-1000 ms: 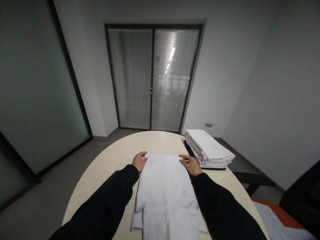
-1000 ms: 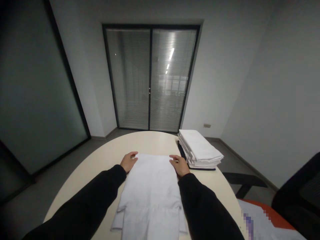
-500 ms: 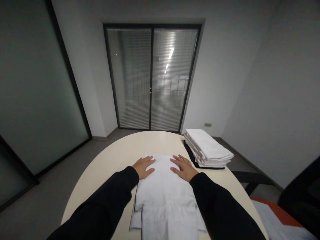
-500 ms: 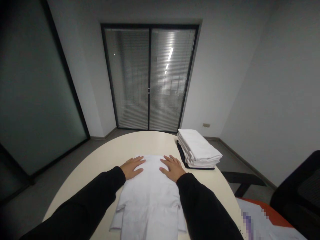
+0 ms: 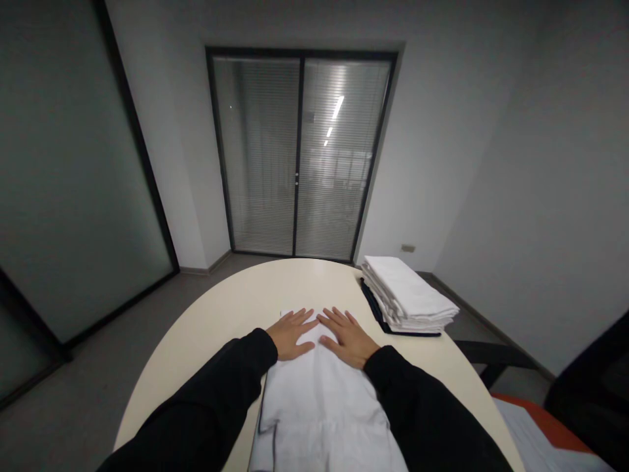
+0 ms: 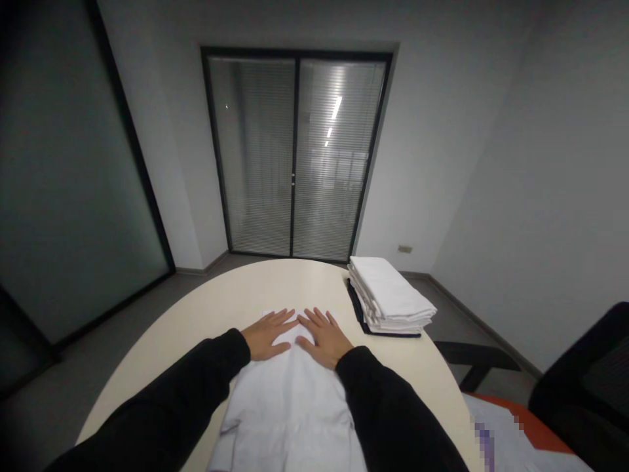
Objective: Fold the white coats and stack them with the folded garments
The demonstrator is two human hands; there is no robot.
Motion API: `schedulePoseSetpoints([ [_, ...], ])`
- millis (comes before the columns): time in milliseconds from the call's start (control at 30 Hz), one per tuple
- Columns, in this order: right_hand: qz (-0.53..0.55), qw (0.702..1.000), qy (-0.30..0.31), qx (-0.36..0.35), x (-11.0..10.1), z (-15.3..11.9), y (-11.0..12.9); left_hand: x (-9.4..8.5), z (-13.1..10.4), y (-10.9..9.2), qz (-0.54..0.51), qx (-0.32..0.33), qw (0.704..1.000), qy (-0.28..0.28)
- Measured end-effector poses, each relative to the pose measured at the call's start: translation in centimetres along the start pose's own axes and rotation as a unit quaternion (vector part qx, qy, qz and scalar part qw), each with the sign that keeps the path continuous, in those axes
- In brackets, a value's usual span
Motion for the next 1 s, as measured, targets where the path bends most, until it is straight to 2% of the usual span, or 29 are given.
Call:
schedulePoseSetpoints([
  [133, -0.005, 0.999, 0.017, 0.032, 0.6, 0.2, 0.2, 0.4, -0.1, 0.3, -0.006, -0.021, 1.0, 0.004],
  [333, -0.009, 0.999, -0.013, 0.043, 0.7, 0.9, 0.4, 0.3, 0.0, 0.3, -0.003, -0.031, 1.0, -0.007],
  [433, -0.006, 0.998, -0.012, 0.065, 1.3, 1.2, -0.4, 0.6, 0.0, 0.8, -0.017, -0.038, 0.999, -0.018],
  [667, -0.023, 0.985, -0.051, 0.165, 2.1, 0.8, -2.3, 0.9, -0.1, 1.2, -0.051, -0.057, 0.996, -0.049],
  [767, -0.031, 0.985, -0.069, 0.155, 1.8, 0.2, -2.3, 0.5, -0.3, 0.6, -0.045, -0.05, 0.997, -0.047],
  [900, -0.019, 0.989, -0.044, 0.141, 1.7, -0.3, -2.4, 0.2, -0.4, 0.1, -0.065, 0.0, 0.997, -0.043],
  [1000, -0.017, 0.985, -0.039, 0.166, 1.7, -0.4, -2.5, 0.6, -0.3, 0.3, -0.08, -0.022, 0.995, -0.051],
])
Point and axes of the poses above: each hand's wrist, its own z-axis towards the middle knuckle, its own x-axis out of the palm, y = z × x, the point moved 2 cm from there along z, towards the middle knuckle
